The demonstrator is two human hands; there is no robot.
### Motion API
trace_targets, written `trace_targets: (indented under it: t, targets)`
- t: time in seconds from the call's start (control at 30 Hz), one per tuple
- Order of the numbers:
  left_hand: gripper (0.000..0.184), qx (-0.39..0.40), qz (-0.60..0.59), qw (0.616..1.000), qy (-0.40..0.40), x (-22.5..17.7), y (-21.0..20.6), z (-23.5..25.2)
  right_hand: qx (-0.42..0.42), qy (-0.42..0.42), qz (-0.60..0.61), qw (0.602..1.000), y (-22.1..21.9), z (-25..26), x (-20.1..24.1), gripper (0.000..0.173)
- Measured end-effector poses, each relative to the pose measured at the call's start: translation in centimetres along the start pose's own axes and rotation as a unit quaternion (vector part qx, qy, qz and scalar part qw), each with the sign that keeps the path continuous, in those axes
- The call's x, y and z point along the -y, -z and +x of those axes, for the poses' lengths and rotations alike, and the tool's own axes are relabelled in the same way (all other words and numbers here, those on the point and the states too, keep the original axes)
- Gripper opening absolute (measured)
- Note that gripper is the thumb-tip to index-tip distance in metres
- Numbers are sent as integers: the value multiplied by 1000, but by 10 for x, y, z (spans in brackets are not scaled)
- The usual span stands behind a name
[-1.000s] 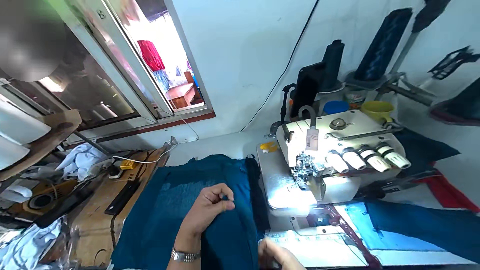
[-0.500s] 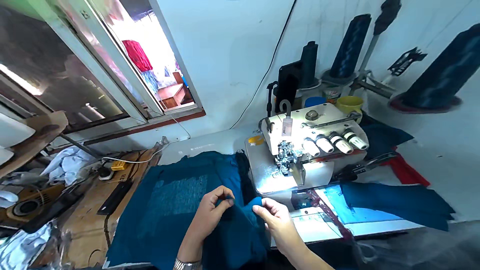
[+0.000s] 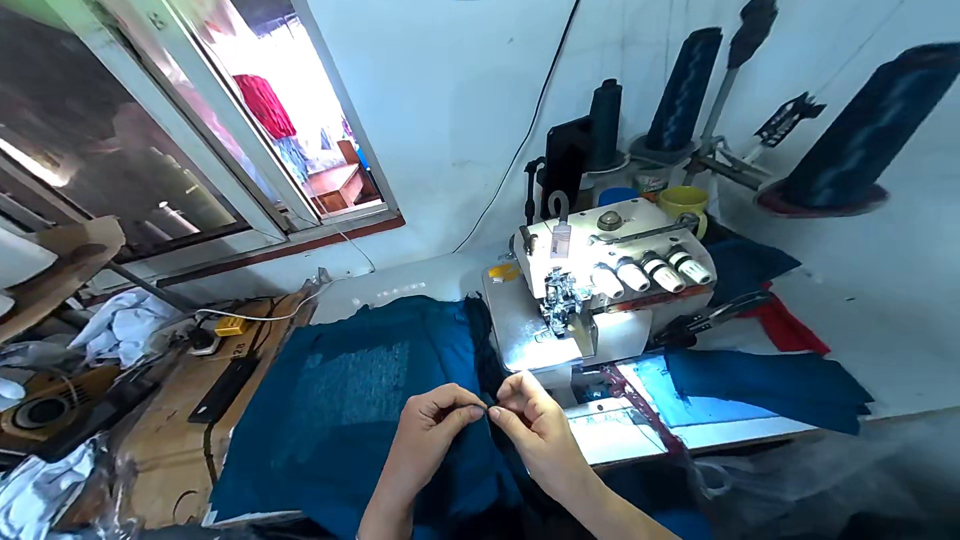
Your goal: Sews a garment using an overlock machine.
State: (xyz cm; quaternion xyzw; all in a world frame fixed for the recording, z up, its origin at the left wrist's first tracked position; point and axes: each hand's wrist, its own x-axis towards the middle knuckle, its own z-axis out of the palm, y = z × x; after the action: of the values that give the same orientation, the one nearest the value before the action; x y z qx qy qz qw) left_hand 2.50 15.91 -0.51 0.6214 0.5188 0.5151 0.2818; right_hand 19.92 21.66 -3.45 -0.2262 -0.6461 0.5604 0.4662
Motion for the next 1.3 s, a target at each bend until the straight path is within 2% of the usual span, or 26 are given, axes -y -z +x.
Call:
trace_targets:
  t: [0.07, 0.1, 0.2, 0.27, 0.37, 0.4, 0.43, 0.5, 0.6, 0.67, 0.73, 0.87, 0.97, 1.1, 1.2, 1.3]
  targets:
    - [11, -37, 6, 999, 1, -4, -3, -1, -14, 53, 21, 998, -4, 0, -6, 8]
    - [11, -53, 9, 999, -3, -6, -4, -1, 1, 82, 23, 996, -5, -1, -11, 14]
    - [10, -100, 40, 994, -17, -12, -2, 2, 112, 104, -43, 987, -7, -16, -30, 32]
    - [11, -124, 62, 990, -30, -15, 3, 5, 228, 45, -131, 964, -1, -38, -33, 32]
    - [11, -129, 81, 987, -42, -14, 15, 6, 410, -71, -210, 885, 16, -57, -22, 30]
    - [11, -118, 74, 989, -43, -13, 17, 6, 437, -90, -210, 870, 23, -58, -22, 29]
    - [10, -105, 63, 992, -41, -11, 17, 5, 433, -89, -198, 875, 28, -59, -25, 28]
    - [9, -85, 39, 995, -36, -8, 13, 3, 355, -69, -168, 917, 30, -54, -25, 26]
    - [9, -84, 10, 996, -37, -7, 2, 2, 189, -16, -125, 974, 15, -35, -21, 27]
    - [9, -89, 0, 995, -39, -8, -1, 2, 95, 36, -81, 992, 1, -21, -19, 25]
    - [9, -98, 1, 994, -41, -8, -1, 1, 35, 72, -64, 995, -9, -15, -19, 21]
    - [7, -128, 7, 991, -33, -6, 2, -1, -7, 81, -89, 993, -13, -32, -36, 23]
    - [8, -163, -19, 986, 0, -4, 1, -2, -15, 56, -105, 993, -9, -51, -53, 24]
    - [12, -188, -45, 981, 25, -9, -12, 15, -50, 24, -78, 995, -1, -53, -43, 21]
    - [11, -171, -9, 985, -17, -15, -32, 48, -111, 28, -66, 991, 11, -45, -17, 20]
    - [11, -115, 11, 989, -90, -11, -62, 82, -175, 32, -81, 981, 36, -39, 1, 18]
